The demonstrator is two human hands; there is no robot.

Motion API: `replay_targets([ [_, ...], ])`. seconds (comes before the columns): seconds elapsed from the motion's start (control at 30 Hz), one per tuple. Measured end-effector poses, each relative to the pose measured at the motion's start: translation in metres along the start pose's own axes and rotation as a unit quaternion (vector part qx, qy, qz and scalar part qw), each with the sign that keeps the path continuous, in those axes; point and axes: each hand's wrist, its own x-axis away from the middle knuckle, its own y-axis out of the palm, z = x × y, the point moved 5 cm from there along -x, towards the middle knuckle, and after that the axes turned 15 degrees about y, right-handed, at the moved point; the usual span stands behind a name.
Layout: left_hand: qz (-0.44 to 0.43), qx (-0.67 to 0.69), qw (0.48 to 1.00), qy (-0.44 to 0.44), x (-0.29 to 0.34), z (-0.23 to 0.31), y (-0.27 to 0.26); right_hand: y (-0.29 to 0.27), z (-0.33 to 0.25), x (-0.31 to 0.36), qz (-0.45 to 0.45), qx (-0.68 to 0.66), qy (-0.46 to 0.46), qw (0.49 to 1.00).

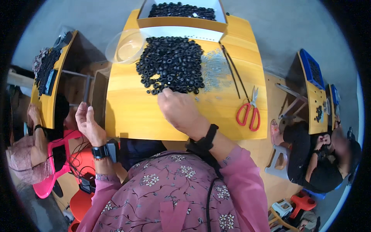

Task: Manually assembling small black plastic components by hand and using tweezers.

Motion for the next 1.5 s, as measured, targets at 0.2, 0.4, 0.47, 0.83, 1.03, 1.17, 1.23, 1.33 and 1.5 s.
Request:
replay_targets([
  [0.2,-0.272,0.115,0.951,-0.086,0.049,0.046,0.066,0.002,-0.001,-0.002,0.047,-0.023,-0.012,0.999],
  [0.4,-0.322,0.244,0.883,-0.239,0.100,0.045,0.105,-0.037,-0.015,0.019,0.089,-0.153,-0.016,0.984],
  [0.47,-0.334,0.293,0.854,-0.272,0.108,0.049,0.113,-0.044,-0.017,0.027,0.092,-0.173,-0.008,0.981],
  [0.83,-0.488,0.141,0.852,-0.126,0.132,0.062,0.134,-0.066,0.059,0.086,0.077,-0.117,0.156,0.978],
  [1.03,-0.497,0.148,0.853,-0.057,0.137,0.055,0.130,-0.107,0.137,0.074,0.162,-0.011,0.288,0.944],
  [1.17,-0.492,0.153,0.853,-0.083,0.137,0.056,0.132,-0.108,0.157,0.053,0.133,0.029,0.296,0.945],
  [1.23,-0.491,0.155,0.853,-0.086,0.136,0.055,0.130,-0.096,0.156,0.048,0.091,0.050,0.285,0.953],
  [1.33,-0.493,0.160,0.851,-0.085,0.137,0.053,0.129,-0.081,0.151,0.044,0.027,0.089,0.272,0.958],
  [1.5,-0.495,0.163,0.850,-0.076,0.138,0.051,0.129,-0.082,0.148,0.053,0.055,0.033,0.267,0.962],
])
